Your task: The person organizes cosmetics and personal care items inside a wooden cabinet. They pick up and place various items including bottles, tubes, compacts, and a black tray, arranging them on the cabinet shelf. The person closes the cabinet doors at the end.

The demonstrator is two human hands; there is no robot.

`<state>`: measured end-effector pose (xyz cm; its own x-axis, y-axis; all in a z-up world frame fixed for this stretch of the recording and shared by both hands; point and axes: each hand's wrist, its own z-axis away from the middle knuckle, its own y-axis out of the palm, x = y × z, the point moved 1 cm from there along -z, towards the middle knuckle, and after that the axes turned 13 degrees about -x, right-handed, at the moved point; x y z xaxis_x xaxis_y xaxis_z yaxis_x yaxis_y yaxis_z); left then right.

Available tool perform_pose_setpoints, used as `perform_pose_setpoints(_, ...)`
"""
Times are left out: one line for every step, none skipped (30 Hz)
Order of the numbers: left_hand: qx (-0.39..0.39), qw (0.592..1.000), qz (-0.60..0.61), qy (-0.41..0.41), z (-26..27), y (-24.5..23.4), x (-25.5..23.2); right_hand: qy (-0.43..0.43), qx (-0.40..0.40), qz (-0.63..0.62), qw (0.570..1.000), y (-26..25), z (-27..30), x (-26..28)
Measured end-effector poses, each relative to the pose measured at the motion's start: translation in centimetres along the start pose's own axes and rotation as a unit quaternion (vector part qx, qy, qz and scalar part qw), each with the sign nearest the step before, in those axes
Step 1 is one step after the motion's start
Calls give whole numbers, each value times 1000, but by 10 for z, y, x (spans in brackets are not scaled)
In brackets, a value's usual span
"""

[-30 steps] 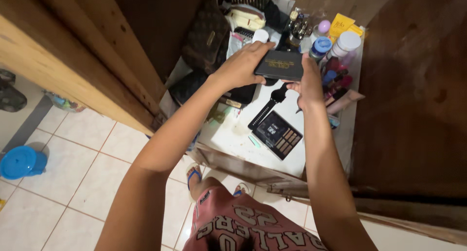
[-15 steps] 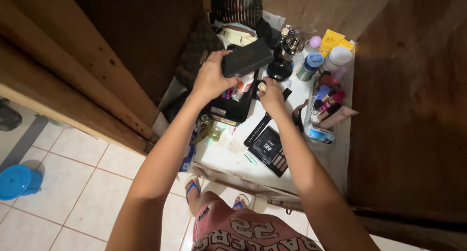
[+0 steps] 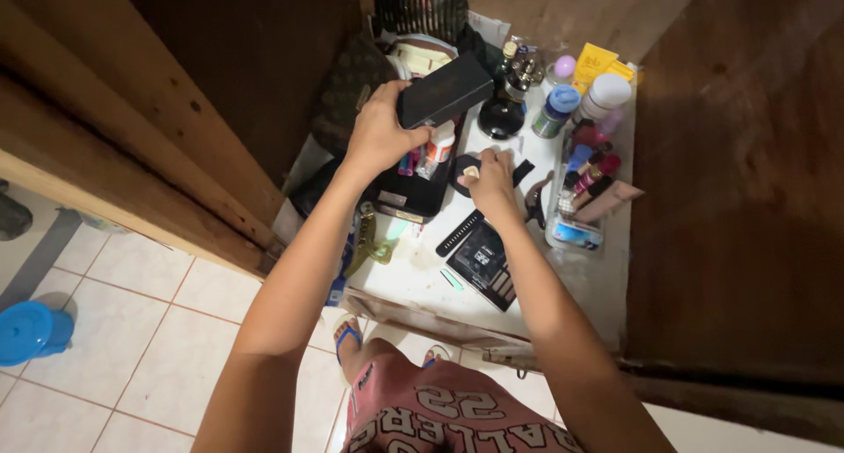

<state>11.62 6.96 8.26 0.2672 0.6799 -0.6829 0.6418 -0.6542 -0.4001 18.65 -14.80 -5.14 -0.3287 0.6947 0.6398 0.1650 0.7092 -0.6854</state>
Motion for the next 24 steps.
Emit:
perform_pose_setpoints(7,1000,-1,-8,2,1,-2,13,-1,-2,1000,-2,1,-3)
perform_pose_setpoints(15,1000,-2,-15,3,3,-3,27,-2,-4,1000,-4,0,-7)
perform_pose_setpoints(24,999,-3,-22,4,4,-5,41,-4,-7,999,-6,-1,-11)
perform_pose_setpoints(24,999,-2,-27,6,6,-7,29,-29,-6,999,-10,-3,-16)
perform_pose_setpoints(23,999,-2,-33,7,8,-9,16,-54,-6,998,-17,-4,-21)
perform_pose_setpoints(23,999,-1,-38,9,10,-11,4,-78,-5,997,-23,-3,-23)
perform_pose_setpoints(33,998,-3,-56,11,11,-13,21,-90,-8,996,-29,0,-25)
perform_pose_setpoints(42,996,-4,-75,14,13,-16,37,-101,-10,994,-39,3,-28)
perform_pose_setpoints(51,994,-5,-94,17,15,-18,52,-112,-12,992,-46,5,-29)
perform_pose_setpoints(59,994,-38,-82,19,18,-22,19,-159,-36,986,-52,8,-27)
perform_pose_setpoints(67,993,-72,-70,21,21,-26,-14,-205,-60,977,-59,9,-26)
perform_pose_setpoints(74,990,-105,-61,24,24,-31,-48,-248,-83,964,-65,12,-25)
perform_pose_setpoints(88,987,-120,-57,28,27,-35,-2,-270,-137,953,-71,14,-26)
perform_pose_setpoints(99,984,-135,-52,34,30,-41,43,-290,-191,937,-77,15,-26)
perform_pose_setpoints(111,981,-150,-47,39,33,-46,87,-308,-244,915,-80,15,-26)
perform_pose_setpoints(115,980,-153,-50,44,37,-50,145,-334,-269,892,-85,14,-28)
perform_pose_setpoints(119,979,-156,-52,48,41,-54,202,-358,-292,863,-91,9,-33)
perform_pose_setpoints(124,978,-159,-53,52,46,-56,259,-382,-314,830,-93,6,-40)
perform_pose_setpoints(127,977,-162,-61,56,51,-58,158,-407,-298,849,-92,8,-47)
perform_pose_setpoints(130,975,-165,-69,59,56,-60,55,-427,-280,858,-91,11,-58)
perform_pose_setpoints(133,974,-168,-77,63,62,-61,-49,-442,-258,858,-88,14,-70)
perform_pose_setpoints(128,975,-170,-58,65,69,-61,-66,-382,-252,887,-82,13,-83)
perform_pose_setpoints(122,977,-172,-39,67,75,-60,-83,-321,-244,911,-76,12,-94)
perform_pose_setpoints(120,977,-174,-21,72,80,-59,-97,-257,-233,933,-72,16,-103)
